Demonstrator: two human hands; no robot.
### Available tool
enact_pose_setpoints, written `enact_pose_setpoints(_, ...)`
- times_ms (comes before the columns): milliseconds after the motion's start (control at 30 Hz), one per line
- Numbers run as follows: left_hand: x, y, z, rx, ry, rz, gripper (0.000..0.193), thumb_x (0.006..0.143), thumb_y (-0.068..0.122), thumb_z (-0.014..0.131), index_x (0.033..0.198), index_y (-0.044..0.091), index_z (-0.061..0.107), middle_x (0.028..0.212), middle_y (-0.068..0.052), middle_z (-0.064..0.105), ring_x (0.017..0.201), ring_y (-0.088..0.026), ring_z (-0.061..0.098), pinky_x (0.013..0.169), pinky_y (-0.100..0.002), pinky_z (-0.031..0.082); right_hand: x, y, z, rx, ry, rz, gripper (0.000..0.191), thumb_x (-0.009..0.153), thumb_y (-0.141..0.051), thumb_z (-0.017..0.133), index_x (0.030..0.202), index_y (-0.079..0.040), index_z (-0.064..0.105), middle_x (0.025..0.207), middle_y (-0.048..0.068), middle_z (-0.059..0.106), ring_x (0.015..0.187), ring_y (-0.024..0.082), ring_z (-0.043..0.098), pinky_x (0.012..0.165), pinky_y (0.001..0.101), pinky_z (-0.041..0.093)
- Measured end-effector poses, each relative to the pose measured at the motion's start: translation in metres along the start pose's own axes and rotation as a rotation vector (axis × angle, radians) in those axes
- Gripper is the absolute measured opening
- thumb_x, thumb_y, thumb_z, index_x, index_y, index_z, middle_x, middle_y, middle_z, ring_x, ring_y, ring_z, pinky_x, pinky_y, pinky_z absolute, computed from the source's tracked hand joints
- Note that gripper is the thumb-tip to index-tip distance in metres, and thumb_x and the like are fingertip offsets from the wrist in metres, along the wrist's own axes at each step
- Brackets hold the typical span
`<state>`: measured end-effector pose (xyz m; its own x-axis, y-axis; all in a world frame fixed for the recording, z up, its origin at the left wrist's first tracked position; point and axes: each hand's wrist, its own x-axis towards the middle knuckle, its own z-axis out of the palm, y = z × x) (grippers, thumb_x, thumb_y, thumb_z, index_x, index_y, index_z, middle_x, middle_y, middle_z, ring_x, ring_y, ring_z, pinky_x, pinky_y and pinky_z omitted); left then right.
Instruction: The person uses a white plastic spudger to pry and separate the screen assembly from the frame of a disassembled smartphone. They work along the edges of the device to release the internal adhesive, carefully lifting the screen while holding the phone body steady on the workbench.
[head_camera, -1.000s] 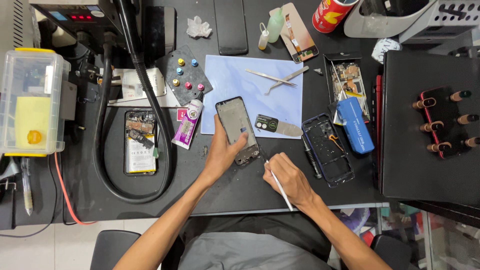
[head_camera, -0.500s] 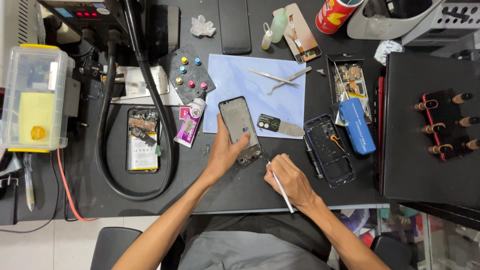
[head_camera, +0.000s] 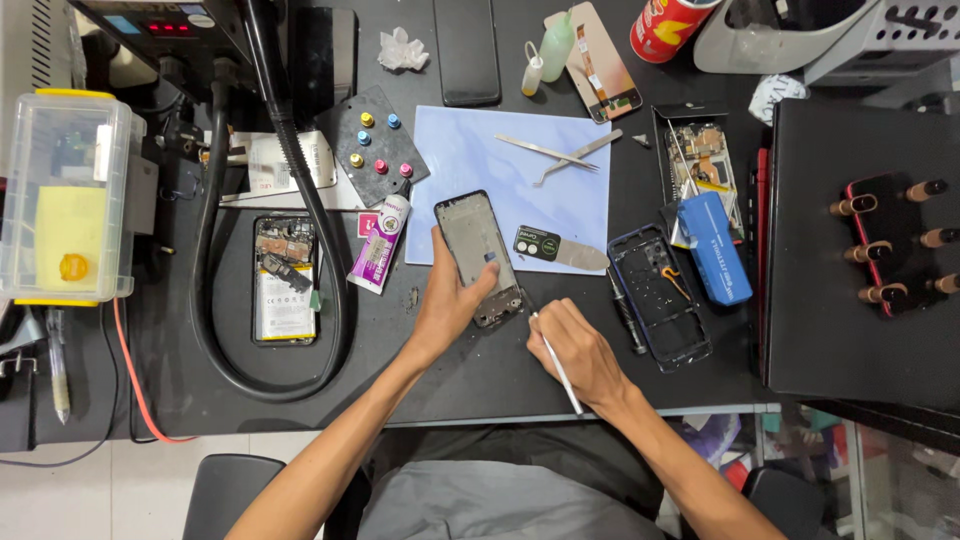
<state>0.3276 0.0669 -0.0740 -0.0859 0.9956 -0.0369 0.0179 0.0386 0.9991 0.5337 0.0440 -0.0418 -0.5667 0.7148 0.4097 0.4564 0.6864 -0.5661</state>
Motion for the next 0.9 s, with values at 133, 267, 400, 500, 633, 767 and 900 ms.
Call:
enact_pose_setpoints(133, 0.0003, -0.0028, -0.0005, 0.061, 0.013, 0.036, 0.065, 0.093, 0.009, 0.069, 0.143, 0.001, 0.028, 0.123, -0.019, 0.062, 0.111, -0.02, 0.064, 0.095, -0.035, 0.053, -0.0024, 0.0015, 0.0016, -0.011, -0.011, 0.004, 0.022, 0.077, 0.008, 0.074, 0.085, 0.002, 0.054, 0.08, 0.014, 0.051, 0.074, 0.033, 0.054, 0.067, 0.0419, 0.048)
enact_pose_setpoints(267, 0.0008, -0.0033, -0.0006, 0.004, 0.014, 0.01, 0.061, 0.094, 0.01, 0.068, 0.141, 0.001, 0.029, 0.122, -0.019, 0.063, 0.111, -0.019, 0.065, 0.094, -0.035, 0.054, -0.0034, 0.0026, 0.0037, -0.021, -0.002, -0.005, 0.021, 0.076, 0.009, 0.072, 0.089, 0.003, 0.056, 0.084, 0.014, 0.055, 0.076, 0.033, 0.056, 0.068, 0.0409, 0.049)
enact_pose_setpoints(400, -0.0007, -0.0017, -0.0006, 0.01, 0.009, -0.034, 0.062, 0.093, 0.011, 0.068, 0.141, 0.001, 0.029, 0.122, -0.018, 0.064, 0.109, -0.02, 0.065, 0.093, -0.034, 0.055, -0.003, 0.0014, 0.0022, -0.029, -0.027, 0.005, 0.02, 0.077, 0.008, 0.073, 0.087, 0.003, 0.056, 0.082, 0.014, 0.054, 0.075, 0.033, 0.056, 0.067, 0.0411, 0.049)
enact_pose_setpoints(500, 0.0013, -0.0016, -0.0008, 0.035, 0.013, 0.034, 0.062, 0.094, 0.01, 0.068, 0.142, 0.0, 0.03, 0.123, -0.02, 0.062, 0.112, -0.021, 0.064, 0.096, -0.035, 0.053, 0.0001, 0.0022, 0.0013, -0.047, -0.021, -0.02, 0.02, 0.08, 0.007, 0.073, 0.087, 0.002, 0.056, 0.083, 0.014, 0.055, 0.076, 0.033, 0.056, 0.068, 0.0416, 0.049)
enact_pose_setpoints(633, -0.0004, -0.0033, -0.0008, -0.004, 0.006, 0.033, 0.066, 0.095, 0.011, 0.068, 0.145, 0.0, 0.027, 0.125, -0.019, 0.062, 0.113, -0.022, 0.064, 0.098, -0.035, 0.052, 0.0003, 0.0016, 0.0011, -0.03, -0.024, -0.024, 0.02, 0.079, 0.007, 0.072, 0.089, 0.003, 0.056, 0.085, 0.014, 0.056, 0.077, 0.033, 0.057, 0.068, 0.0408, 0.049)
enact_pose_setpoints(767, 0.0004, -0.0046, -0.0022, 0.103, 0.022, 0.036, 0.067, 0.093, 0.013, 0.069, 0.145, -0.001, 0.028, 0.124, -0.021, 0.062, 0.113, -0.023, 0.064, 0.097, -0.036, 0.051, -0.0005, 0.0013, 0.0016, -0.057, -0.042, -0.014, 0.021, 0.082, 0.007, 0.074, 0.085, 0.001, 0.055, 0.079, 0.013, 0.053, 0.072, 0.032, 0.055, 0.066, 0.0417, 0.048)
enact_pose_setpoints(900, -0.0015, -0.0046, -0.0013, 0.047, 0.016, 0.008, 0.069, 0.093, 0.015, 0.069, 0.145, -0.001, 0.027, 0.124, -0.021, 0.063, 0.112, -0.024, 0.065, 0.097, -0.036, 0.052, -0.0017, 0.0002, 0.0012, -0.011, -0.006, -0.027, 0.021, 0.078, 0.008, 0.072, 0.088, 0.003, 0.055, 0.084, 0.014, 0.055, 0.076, 0.033, 0.056, 0.067, 0.0411, 0.049)
